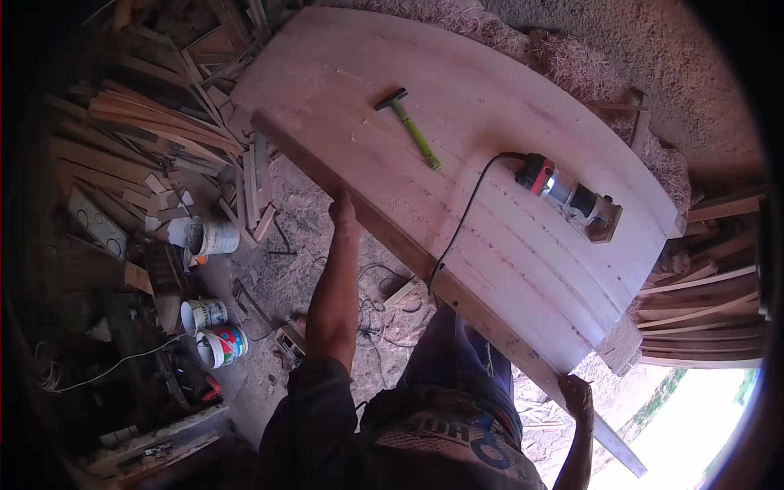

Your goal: The person positions a guide board on a large wooden panel and secures it using a hammer. They then use a hand-held router to carve grooves into the panel, following the guide, and subsequently move the guide board to a new position on the panel.

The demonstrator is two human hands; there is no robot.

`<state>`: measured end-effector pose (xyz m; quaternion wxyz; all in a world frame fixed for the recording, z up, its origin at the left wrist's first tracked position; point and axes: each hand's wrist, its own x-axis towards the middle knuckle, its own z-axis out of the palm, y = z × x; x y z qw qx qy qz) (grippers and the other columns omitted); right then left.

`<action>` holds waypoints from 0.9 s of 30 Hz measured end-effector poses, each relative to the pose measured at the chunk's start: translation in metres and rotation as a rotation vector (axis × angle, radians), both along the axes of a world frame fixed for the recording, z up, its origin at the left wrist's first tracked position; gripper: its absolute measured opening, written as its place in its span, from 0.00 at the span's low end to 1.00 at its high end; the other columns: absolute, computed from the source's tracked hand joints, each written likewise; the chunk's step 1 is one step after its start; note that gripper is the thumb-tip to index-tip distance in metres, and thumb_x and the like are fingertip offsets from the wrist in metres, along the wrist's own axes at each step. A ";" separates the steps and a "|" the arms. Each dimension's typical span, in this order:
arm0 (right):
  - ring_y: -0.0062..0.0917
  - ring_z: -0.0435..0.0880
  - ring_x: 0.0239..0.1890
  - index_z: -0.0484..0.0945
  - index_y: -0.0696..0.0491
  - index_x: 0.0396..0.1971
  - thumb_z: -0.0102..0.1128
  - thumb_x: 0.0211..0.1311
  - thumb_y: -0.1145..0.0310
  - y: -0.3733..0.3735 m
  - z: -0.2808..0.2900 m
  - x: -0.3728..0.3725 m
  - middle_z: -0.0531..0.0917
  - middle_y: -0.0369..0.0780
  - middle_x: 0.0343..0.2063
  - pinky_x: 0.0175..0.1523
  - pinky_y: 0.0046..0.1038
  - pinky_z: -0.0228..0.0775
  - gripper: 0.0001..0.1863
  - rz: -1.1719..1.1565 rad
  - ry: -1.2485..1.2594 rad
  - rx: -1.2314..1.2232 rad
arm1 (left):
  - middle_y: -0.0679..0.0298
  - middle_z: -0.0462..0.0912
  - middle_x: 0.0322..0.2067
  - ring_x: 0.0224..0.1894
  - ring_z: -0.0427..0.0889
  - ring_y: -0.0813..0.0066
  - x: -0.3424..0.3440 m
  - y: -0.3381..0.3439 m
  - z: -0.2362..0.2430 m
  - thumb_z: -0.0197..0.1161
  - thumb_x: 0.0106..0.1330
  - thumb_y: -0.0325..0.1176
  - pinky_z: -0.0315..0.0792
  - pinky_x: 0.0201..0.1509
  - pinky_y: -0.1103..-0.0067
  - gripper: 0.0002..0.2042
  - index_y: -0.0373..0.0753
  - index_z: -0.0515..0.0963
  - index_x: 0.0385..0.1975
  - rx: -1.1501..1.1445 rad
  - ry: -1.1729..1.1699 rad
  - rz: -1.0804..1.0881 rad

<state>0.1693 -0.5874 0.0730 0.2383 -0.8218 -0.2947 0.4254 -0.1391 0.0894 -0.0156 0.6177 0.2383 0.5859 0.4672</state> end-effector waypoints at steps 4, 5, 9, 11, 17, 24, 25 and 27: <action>0.31 0.78 0.23 0.81 0.60 0.31 0.63 0.64 0.61 0.003 0.005 0.002 0.79 0.47 0.20 0.31 0.35 0.67 0.15 -0.055 0.022 -0.054 | 0.51 0.78 0.55 0.53 0.81 0.55 0.006 -0.005 0.000 0.60 0.71 0.45 0.77 0.57 0.59 0.29 0.26 0.68 0.62 0.072 0.130 0.008; 0.30 0.77 0.23 0.81 0.60 0.32 0.63 0.64 0.61 0.003 0.009 0.001 0.79 0.47 0.20 0.31 0.35 0.67 0.15 -0.071 0.027 -0.058 | 0.51 0.78 0.54 0.52 0.81 0.56 0.014 -0.006 0.006 0.60 0.71 0.46 0.77 0.56 0.59 0.29 0.27 0.70 0.61 0.009 0.189 0.027; 0.19 0.71 0.24 0.82 0.60 0.30 0.62 0.64 0.60 0.012 0.018 0.000 0.75 0.39 0.18 0.32 0.31 0.64 0.16 -0.089 0.044 -0.026 | 0.53 0.82 0.51 0.49 0.81 0.59 0.024 -0.013 0.017 0.61 0.71 0.50 0.76 0.53 0.62 0.29 0.28 0.74 0.58 0.051 0.376 0.064; 0.19 0.73 0.25 0.82 0.61 0.31 0.63 0.63 0.60 0.014 0.022 -0.002 0.77 0.40 0.18 0.33 0.30 0.65 0.16 -0.104 0.025 -0.047 | 0.54 0.82 0.50 0.48 0.81 0.60 0.030 -0.017 0.017 0.62 0.70 0.52 0.76 0.52 0.63 0.30 0.29 0.74 0.58 0.063 0.334 0.086; 0.20 0.76 0.26 0.83 0.61 0.33 0.63 0.63 0.60 0.009 0.016 0.002 0.80 0.40 0.20 0.34 0.29 0.67 0.16 -0.085 0.046 -0.065 | 0.53 0.83 0.49 0.48 0.82 0.60 0.020 -0.006 -0.002 0.64 0.68 0.56 0.76 0.51 0.65 0.33 0.29 0.75 0.57 0.100 0.368 0.080; 0.35 0.85 0.30 0.84 0.58 0.36 0.67 0.63 0.58 0.029 0.026 0.004 0.85 0.45 0.29 0.39 0.36 0.76 0.16 -0.018 -0.385 -0.075 | 0.54 0.79 0.56 0.54 0.80 0.53 -0.010 0.014 -0.012 0.63 0.68 0.57 0.72 0.53 0.48 0.33 0.37 0.71 0.63 -0.022 0.356 -0.012; 0.36 0.84 0.30 0.84 0.57 0.36 0.67 0.63 0.60 0.047 0.037 0.007 0.84 0.44 0.30 0.37 0.37 0.75 0.14 -0.018 -0.561 -0.040 | 0.55 0.78 0.57 0.56 0.79 0.52 -0.008 0.012 -0.010 0.63 0.68 0.57 0.71 0.54 0.44 0.33 0.39 0.70 0.64 -0.051 0.340 -0.015; 0.33 0.84 0.32 0.83 0.57 0.36 0.62 0.67 0.67 0.112 0.082 0.006 0.83 0.45 0.32 0.38 0.36 0.74 0.09 -0.221 -0.620 0.128 | 0.55 0.78 0.57 0.56 0.79 0.52 0.028 -0.006 0.009 0.63 0.69 0.57 0.70 0.53 0.42 0.32 0.40 0.70 0.64 -0.140 0.249 -0.042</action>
